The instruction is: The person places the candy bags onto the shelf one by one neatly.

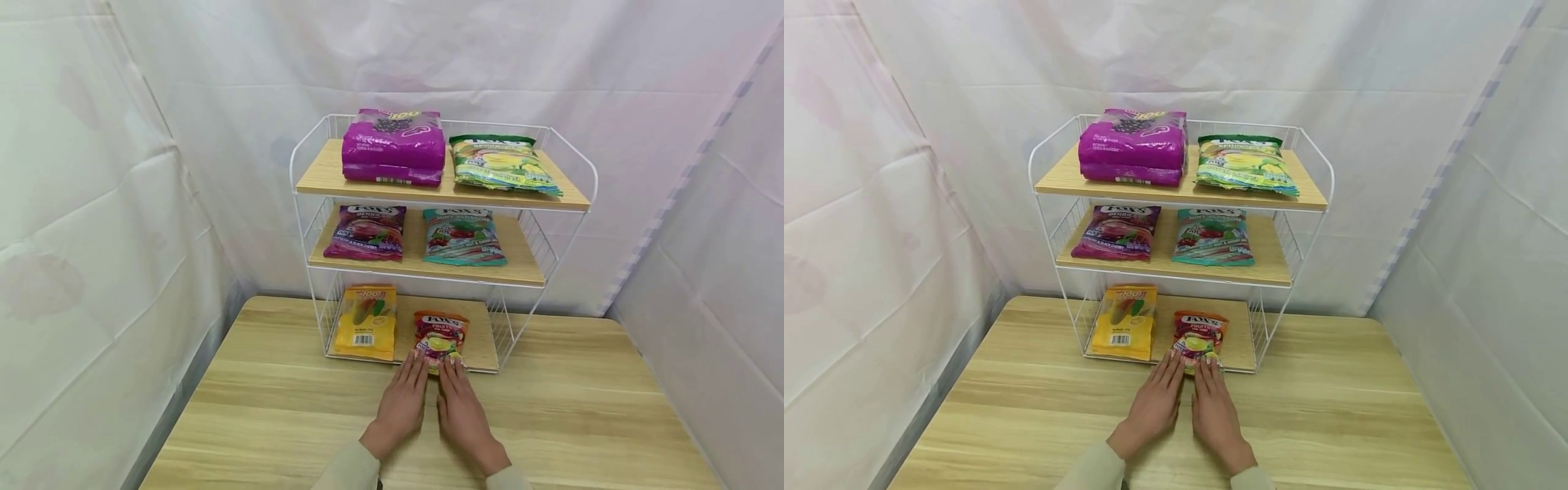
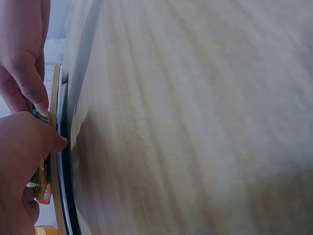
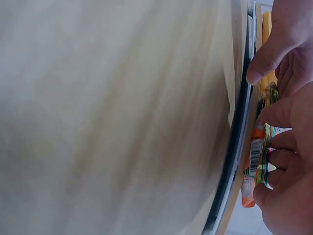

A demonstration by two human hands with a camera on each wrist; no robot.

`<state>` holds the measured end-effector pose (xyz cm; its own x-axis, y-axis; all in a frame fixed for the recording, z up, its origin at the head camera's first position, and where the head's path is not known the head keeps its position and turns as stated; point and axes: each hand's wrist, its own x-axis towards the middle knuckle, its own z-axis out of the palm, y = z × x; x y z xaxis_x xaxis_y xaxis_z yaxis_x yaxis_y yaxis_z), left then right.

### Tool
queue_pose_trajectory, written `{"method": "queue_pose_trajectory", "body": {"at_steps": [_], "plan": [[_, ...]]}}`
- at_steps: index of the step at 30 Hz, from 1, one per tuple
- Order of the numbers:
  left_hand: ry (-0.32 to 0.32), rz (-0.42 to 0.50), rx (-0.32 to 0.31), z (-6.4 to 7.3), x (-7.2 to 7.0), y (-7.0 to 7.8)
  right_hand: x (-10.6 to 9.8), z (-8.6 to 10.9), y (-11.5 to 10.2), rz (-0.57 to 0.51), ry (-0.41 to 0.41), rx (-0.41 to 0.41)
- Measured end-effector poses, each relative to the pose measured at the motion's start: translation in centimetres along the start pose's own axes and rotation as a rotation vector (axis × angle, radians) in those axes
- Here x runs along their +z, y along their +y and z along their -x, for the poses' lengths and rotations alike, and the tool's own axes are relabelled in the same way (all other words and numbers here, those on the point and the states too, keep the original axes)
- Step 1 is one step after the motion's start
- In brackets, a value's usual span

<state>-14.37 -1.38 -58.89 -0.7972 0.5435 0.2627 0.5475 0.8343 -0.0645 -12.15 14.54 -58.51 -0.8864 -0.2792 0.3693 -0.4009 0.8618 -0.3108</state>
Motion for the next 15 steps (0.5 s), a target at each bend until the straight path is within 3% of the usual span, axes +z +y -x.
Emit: {"method": "queue_pose_trajectory", "body": {"at_steps": [6, 15], "plan": [[0.016, 0.001, -0.011, -0.5, 0.2, -0.2, -0.1, -0.8, 0.6, 0.030, -0.009, -0.029], [-0.030, 0.069, -0.037, -1.0, -0.4, -0.1, -0.7, -1.3, 0.8, 0.010, -0.016, -0.026]]}}
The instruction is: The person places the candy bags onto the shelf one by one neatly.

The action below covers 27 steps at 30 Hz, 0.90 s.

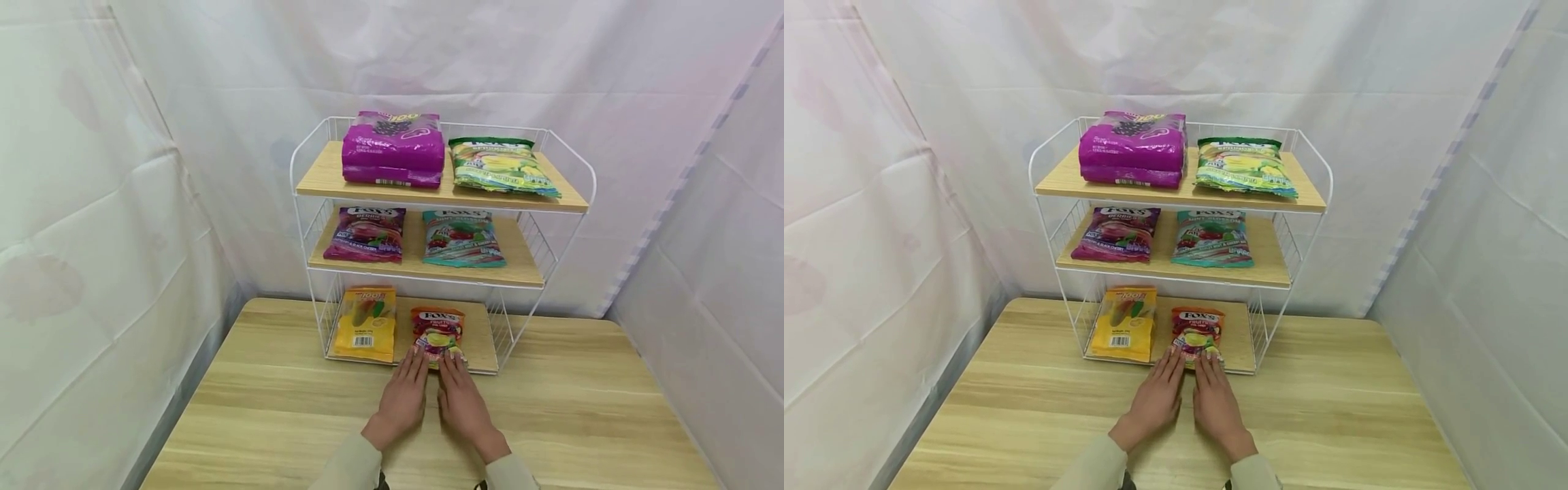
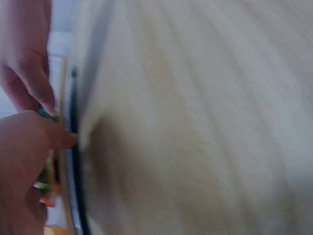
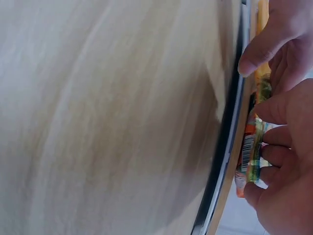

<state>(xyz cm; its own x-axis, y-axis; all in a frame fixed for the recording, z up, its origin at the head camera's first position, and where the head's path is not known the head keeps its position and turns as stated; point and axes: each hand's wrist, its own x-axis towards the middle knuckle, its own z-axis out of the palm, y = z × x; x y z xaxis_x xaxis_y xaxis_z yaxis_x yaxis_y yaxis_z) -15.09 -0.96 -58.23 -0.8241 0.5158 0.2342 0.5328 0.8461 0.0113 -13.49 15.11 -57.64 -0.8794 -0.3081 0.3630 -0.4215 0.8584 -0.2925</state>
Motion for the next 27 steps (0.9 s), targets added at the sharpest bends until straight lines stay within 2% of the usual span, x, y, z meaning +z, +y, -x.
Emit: {"method": "queue_pose_trajectory", "body": {"at_steps": [4, 10, 15, 22, 27], "plan": [[-0.037, 0.025, 0.000, 0.2, -0.9, 0.4, -0.5, 0.6, -0.2, 0.018, 0.000, 0.045], [-0.043, 0.012, 0.010, 0.3, -1.3, 0.8, -0.8, 1.2, -0.1, 0.097, -0.011, 0.100], [-0.042, -0.013, 0.005, 0.2, -0.8, 0.6, -0.5, 1.0, 0.2, 0.108, -0.041, 0.093], [-0.047, -0.048, -0.011, -0.2, -0.4, 0.2, 0.0, 0.3, 0.4, 0.057, -0.068, 0.097], [-0.051, -0.042, -0.022, -0.4, -0.3, 0.0, 0.5, 0.1, 0.7, 0.063, -0.055, 0.067]]}}
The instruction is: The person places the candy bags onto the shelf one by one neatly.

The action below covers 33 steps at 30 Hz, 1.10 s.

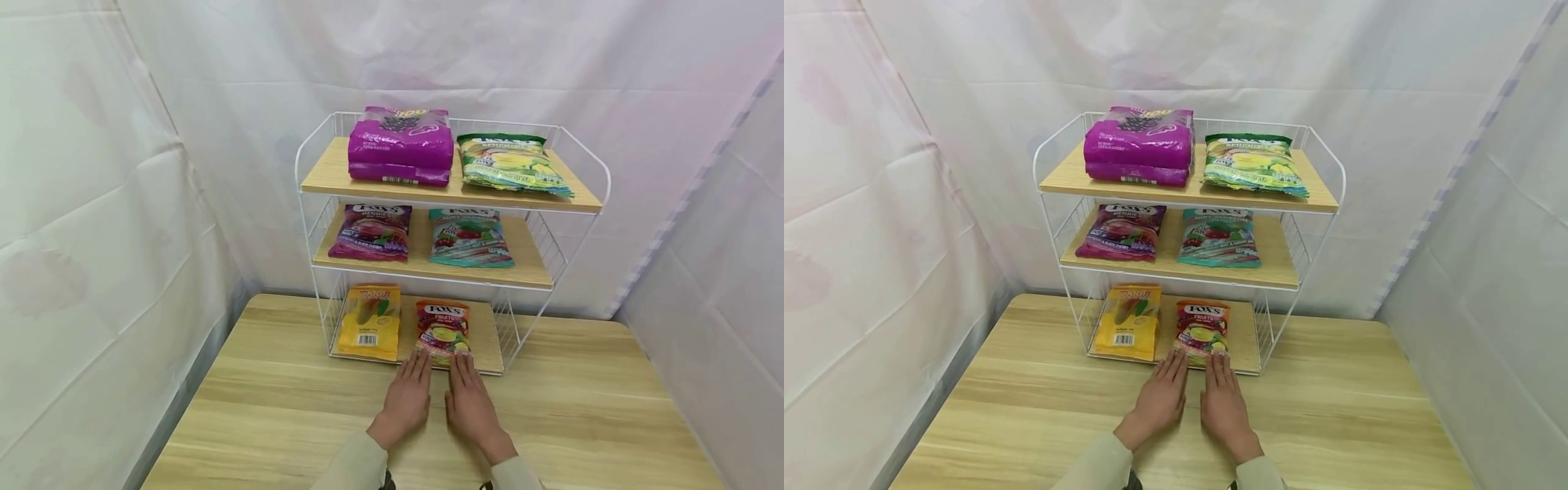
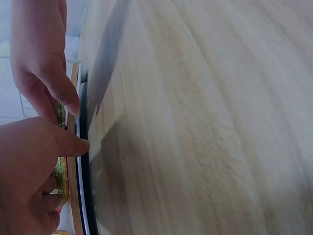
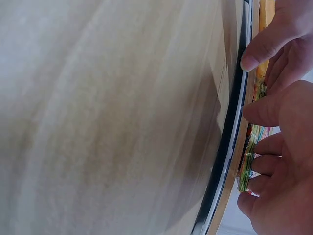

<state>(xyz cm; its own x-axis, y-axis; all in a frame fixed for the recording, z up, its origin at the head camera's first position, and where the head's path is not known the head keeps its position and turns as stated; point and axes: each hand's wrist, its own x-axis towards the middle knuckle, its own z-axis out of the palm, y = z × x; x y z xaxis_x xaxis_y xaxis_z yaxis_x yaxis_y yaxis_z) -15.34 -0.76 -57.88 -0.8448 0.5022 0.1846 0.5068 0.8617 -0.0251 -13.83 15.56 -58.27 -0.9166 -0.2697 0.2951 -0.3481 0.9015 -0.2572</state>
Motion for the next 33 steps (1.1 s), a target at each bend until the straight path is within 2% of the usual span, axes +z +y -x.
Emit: {"method": "queue_pose_trajectory", "body": {"at_steps": [5, 13, 20, 24, 28, 33], "plan": [[-0.016, 0.046, -0.016, -0.2, 0.0, 0.1, 0.0, -0.3, -0.1, -0.014, 0.009, 0.004], [-0.036, 0.064, -0.036, -0.9, 0.3, -0.2, 0.1, -1.1, -0.5, -0.024, 0.002, 0.032], [-0.032, 0.054, -0.036, -1.1, 0.7, -0.3, 0.4, -1.6, -0.5, -0.048, -0.032, 0.055], [-0.012, 0.030, -0.034, -1.2, 0.5, -0.7, 0.3, -1.7, -0.5, -0.085, -0.013, 0.056], [0.005, 0.024, -0.023, -0.8, 0.1, -1.1, -0.3, -1.3, -0.8, -0.136, 0.018, 0.031], [0.051, 0.055, -0.018, 0.7, -0.4, -1.7, -1.8, -0.3, -1.2, -0.172, -0.006, 0.019]]}}
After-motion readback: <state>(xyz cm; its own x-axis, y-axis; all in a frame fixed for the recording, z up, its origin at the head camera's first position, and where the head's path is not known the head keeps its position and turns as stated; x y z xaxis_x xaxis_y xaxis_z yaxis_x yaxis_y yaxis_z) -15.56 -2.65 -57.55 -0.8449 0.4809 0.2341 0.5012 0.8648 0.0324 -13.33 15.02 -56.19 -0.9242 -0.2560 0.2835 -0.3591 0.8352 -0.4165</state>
